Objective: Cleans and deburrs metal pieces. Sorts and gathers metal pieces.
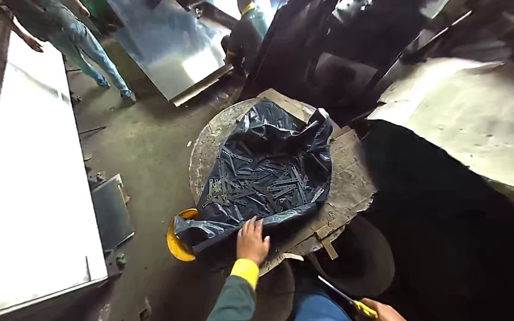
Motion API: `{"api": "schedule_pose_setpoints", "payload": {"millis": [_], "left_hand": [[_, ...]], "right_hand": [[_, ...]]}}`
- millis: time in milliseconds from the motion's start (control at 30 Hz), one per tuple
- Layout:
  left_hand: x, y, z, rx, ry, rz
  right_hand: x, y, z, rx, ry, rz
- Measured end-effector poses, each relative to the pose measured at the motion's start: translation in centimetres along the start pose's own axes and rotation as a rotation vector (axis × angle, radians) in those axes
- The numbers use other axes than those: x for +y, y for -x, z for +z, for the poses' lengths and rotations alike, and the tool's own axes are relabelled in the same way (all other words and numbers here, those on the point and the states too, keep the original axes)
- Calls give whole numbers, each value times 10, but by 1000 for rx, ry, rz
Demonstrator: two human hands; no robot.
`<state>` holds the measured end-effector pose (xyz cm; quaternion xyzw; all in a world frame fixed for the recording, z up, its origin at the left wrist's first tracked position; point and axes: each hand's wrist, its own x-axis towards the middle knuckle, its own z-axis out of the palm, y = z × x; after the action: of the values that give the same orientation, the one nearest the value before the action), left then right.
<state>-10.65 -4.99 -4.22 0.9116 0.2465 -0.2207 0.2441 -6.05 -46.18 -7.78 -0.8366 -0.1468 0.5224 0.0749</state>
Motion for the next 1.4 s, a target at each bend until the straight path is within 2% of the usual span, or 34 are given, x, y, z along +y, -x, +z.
{"api": "schedule_pose_setpoints", "payload": {"millis": [100,233,367,433,533,667,900,1000,1133,1200,1267,1400], "left_hand": [[41,-31,27,-115,-127,-52],[64,-14,51,-182,-222,-5],[75,-13,40,-354,-212,-15],[83,-23,27,-470,-154,-74],[94,-32,22,-565,-121,-156],[106,-37,35,-659,-131,-211],[110,-28,50,-703,-82,-177],[107,-26,46,-641,-60,-232],[85,-29,39,-195,-46,-382],[62,-36,32,-70,-70,-422],[39,-43,24,-62,-136,-465],[11,-50,10,-222,-347,-428]], "right_hand": [[7,-27,-26,-48,-36,-41],[15,-60,-59,-102,-35,-82],[19,-89,-81,-165,-17,-101],[19,-98,-89,-177,-19,-113],[24,-107,-97,-161,-56,-124],[31,-110,-95,-168,-73,-123],[30,-107,-89,-195,-38,-184],[22,-110,-90,-174,-55,-218],[13,-112,-92,-165,-71,-220],[14,-111,-88,-164,-76,-222],[17,-108,-84,-167,-76,-222],[24,-103,-77,-175,-70,-202]]}}
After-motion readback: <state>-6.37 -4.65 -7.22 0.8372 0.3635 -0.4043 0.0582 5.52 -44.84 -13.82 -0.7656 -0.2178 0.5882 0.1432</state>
